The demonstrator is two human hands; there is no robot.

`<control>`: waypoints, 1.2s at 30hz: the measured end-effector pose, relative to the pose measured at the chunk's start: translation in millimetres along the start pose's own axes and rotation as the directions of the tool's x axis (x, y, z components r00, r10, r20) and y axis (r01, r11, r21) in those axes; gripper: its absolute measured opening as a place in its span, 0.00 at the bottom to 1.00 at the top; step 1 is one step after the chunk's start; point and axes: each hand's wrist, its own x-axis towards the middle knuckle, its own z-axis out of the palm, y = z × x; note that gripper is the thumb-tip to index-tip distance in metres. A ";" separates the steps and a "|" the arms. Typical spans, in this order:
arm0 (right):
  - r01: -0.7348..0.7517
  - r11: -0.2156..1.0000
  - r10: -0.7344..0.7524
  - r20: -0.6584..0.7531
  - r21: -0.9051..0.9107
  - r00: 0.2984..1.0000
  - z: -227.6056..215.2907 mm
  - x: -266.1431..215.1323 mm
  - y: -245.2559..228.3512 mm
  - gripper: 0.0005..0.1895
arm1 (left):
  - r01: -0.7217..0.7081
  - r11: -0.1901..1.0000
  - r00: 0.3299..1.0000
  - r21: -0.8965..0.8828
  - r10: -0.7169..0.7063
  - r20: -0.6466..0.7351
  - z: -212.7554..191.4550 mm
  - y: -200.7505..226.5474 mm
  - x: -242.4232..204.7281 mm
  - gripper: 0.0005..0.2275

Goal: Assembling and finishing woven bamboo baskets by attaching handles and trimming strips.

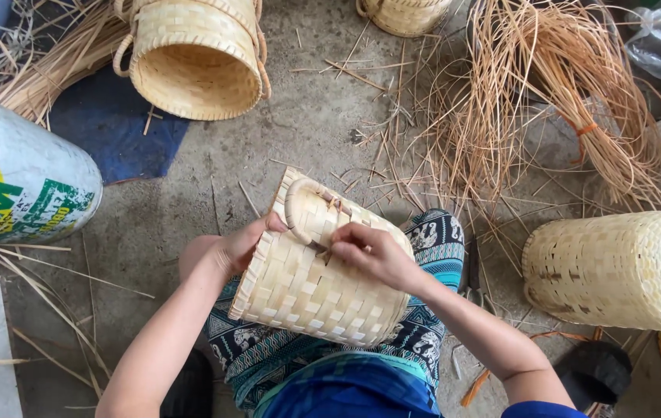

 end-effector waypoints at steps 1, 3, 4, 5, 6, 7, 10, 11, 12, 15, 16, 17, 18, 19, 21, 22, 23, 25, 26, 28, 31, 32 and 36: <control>-0.062 0.989 0.059 -0.029 -0.132 0.998 4.6 0.6 1.4 0.14 | 0.013 1.000 1.000 0.011 -0.013 0.004 -1.9 0.0 0.0 0.29; -0.127 0.958 0.115 -0.063 -0.257 0.991 -1.3 -0.4 -7.0 0.10 | 0.030 0.999 1.000 0.020 -0.030 0.005 -2.4 -1.2 -2.2 0.29; 0.121 0.938 -0.151 -0.068 -0.325 0.986 -14.7 -0.3 -17.5 0.08 | 0.030 0.997 1.000 0.072 -0.030 -0.003 -0.9 0.5 -1.7 0.28; 0.356 0.849 -0.405 -0.048 -0.392 0.913 -28.3 -0.5 -28.3 0.07 | 0.031 0.992 0.999 0.123 -0.030 -0.011 0.9 2.4 -1.2 0.28; 0.357 0.848 -0.407 -0.048 -0.392 0.912 -45.1 -5.3 -51.0 0.07 | 0.030 0.992 1.000 0.124 -0.029 -0.011 4.0 1.4 0.7 0.28; 0.437 0.851 -0.481 -0.098 -0.291 0.871 -61.7 -10.3 -73.8 0.06 | 0.012 0.984 1.000 0.176 -0.013 0.003 7.0 0.5 2.4 0.26; 0.518 0.832 -0.541 -0.079 -0.201 0.838 -70.6 -15.9 -113.5 0.04 | -0.011 0.979 1.000 0.202 0.006 0.028 10.2 -9.4 9.4 0.24; 0.519 0.827 -0.531 0.000 -0.214 0.847 -67.9 -16.3 -122.0 0.03 | -0.018 0.984 0.999 0.177 0.011 0.041 10.8 -14.0 13.3 0.23; 0.520 0.827 -0.531 0.006 -0.213 0.847 -65.2 -11.3 -124.8 0.03 | -0.022 0.985 0.999 0.173 0.015 0.039 7.1 -14.8 13.5 0.23; 0.554 0.827 -0.547 -0.093 0.094 0.832 -57.2 2.6 -128.4 0.10 | -0.013 0.998 0.999 0.055 0.011 0.032 0.0 -16.6 12.6 0.23; 0.615 0.786 -0.614 -0.216 -0.072 0.759 -56.0 7.8 -128.2 0.15 | -0.001 0.998 0.999 0.059 -0.001 0.035 0.1 -12.4 12.2 0.23; 0.638 0.730 -0.682 -0.318 -0.243 0.659 -55.0 12.9 -128.0 0.19 | 0.011 0.998 0.999 0.063 -0.013 0.038 0.4 -8.2 11.9 0.23; 0.637 0.731 -0.682 -0.318 -0.246 0.659 -66.8 27.4 -108.7 0.19 | 0.011 0.998 0.999 0.064 -0.014 0.041 5.9 -3.8 12.0 0.23; 0.591 0.554 -0.819 -0.258 -0.587 0.512 -78.7 41.9 -89.5 0.15 | 0.055 0.991 0.998 0.119 -0.059 0.031 11.4 0.6 12.0 0.22; 0.450 0.302 -0.917 -0.126 -0.840 0.379 -93.4 61.9 -76.2 0.15 | 0.096 0.981 0.995 0.171 -0.100 0.016 31.2 16.6 4.1 0.22; 0.386 0.218 -0.930 -0.072 -0.896 0.360 -96.3 65.9 -81.6 0.17 | 0.140 0.958 0.989 0.249 -0.145 0.000 46.1 27.5 -2.8 0.21; 0.319 0.131 -0.938 -0.014 -0.938 0.345 -99.2 70.1 -86.3 0.20 | 0.184 0.928 0.982 0.324 -0.187 -0.020 60.4 38.1 -9.4 0.21; 0.281 0.164 -0.927 -0.050 -0.946 0.372 -118.0 68.6 -71.1 0.15 | 0.179 0.893 0.979 0.413 -0.203 0.015 -1.8 32.1 17.2 0.20; 0.244 0.202 -0.912 -0.092 -0.949 0.399 -123.2 65.3 -59.5 0.10 | 0.174 0.851 0.973 0.495 -0.225 0.044 -33.0 19.8 27.5 0.19; 0.243 0.249 -0.871 -0.107 -0.937 0.480 -89.8 33.7 -92.3 0.08 | 0.201 0.876 0.970 0.439 -0.239 0.033 9.3 45.9 17.1 0.20; 0.351 0.443 -0.741 -0.116 -0.825 0.661 -67.0 -6.4 -74.3 0.08 | 0.228 0.865 0.968 0.447 -0.251 -0.008 31.2 63.2 18.7 0.22; 0.428 0.587 -0.652 -0.088 -0.688 0.753 -64.5 -17.6 -57.7 0.10 | 0.232 0.828 0.968 0.510 -0.246 -0.040 31.5 68.1 22.2 0.23; 0.432 0.710 -0.546 -0.047 -0.556 0.837 -40.6 -43.6 -42.8 0.09 | 0.238 0.763 0.969 0.601 -0.230 -0.092 38.7 75.5 24.8 0.23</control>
